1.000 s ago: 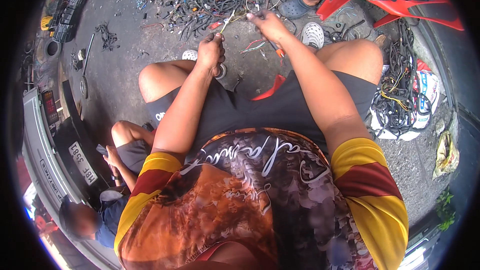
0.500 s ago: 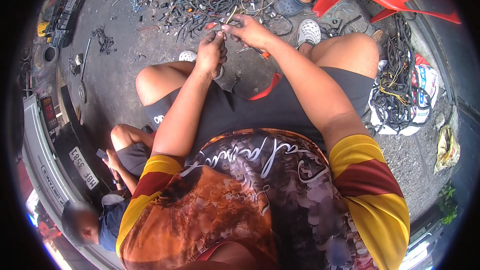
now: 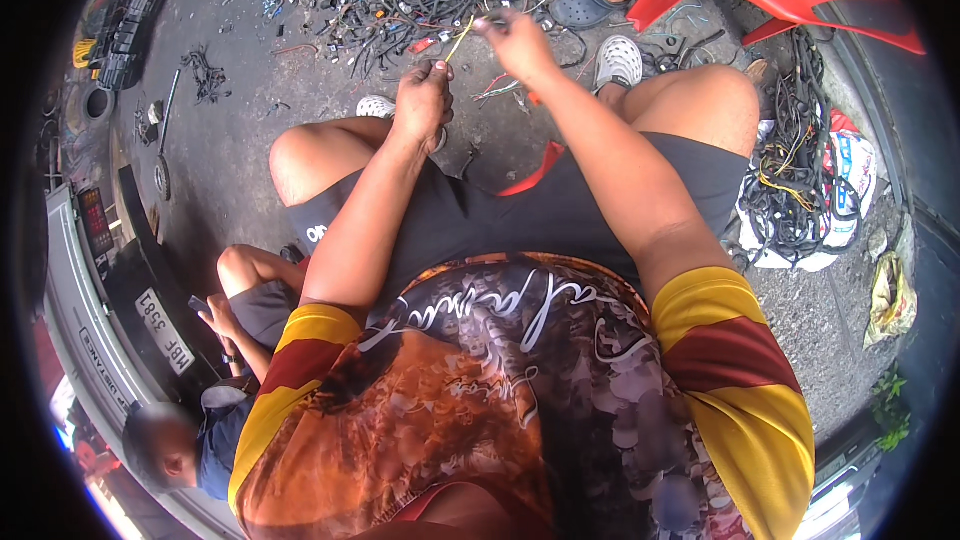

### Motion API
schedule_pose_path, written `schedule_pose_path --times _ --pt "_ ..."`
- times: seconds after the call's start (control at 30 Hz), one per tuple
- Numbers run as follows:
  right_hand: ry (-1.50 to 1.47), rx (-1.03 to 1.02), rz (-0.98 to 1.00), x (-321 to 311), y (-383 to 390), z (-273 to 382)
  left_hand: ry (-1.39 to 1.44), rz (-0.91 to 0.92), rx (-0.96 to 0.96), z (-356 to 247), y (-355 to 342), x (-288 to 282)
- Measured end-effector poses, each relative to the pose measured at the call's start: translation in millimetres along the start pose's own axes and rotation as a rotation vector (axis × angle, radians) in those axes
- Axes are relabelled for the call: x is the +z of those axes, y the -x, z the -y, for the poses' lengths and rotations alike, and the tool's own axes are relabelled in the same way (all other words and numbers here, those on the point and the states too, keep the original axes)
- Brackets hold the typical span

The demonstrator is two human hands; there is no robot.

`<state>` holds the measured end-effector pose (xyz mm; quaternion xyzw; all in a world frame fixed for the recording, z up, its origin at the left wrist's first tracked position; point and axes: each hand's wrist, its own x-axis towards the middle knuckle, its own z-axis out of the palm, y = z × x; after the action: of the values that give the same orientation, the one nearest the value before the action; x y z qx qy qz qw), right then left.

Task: Stripping and splicing automotive electrical wires for a harness repair.

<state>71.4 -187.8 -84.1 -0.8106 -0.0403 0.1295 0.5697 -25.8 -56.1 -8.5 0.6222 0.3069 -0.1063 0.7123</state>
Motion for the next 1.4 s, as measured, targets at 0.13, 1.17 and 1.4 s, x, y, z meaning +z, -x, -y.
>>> schedule_pose_path --times 0.13,1.17,1.4 --pt "-0.266 0.211 0.043 -41 -20 1 0.032 -0.022 -0.027 7 -4 -19" --pt "-0.157 0.233 0.066 -46 -23 -5 0.03 0.036 -0.007 -4 8 -12" --pt "-0.67 0.309 0.726 -31 22 37 0.082 0.042 0.005 -3 6 -14"
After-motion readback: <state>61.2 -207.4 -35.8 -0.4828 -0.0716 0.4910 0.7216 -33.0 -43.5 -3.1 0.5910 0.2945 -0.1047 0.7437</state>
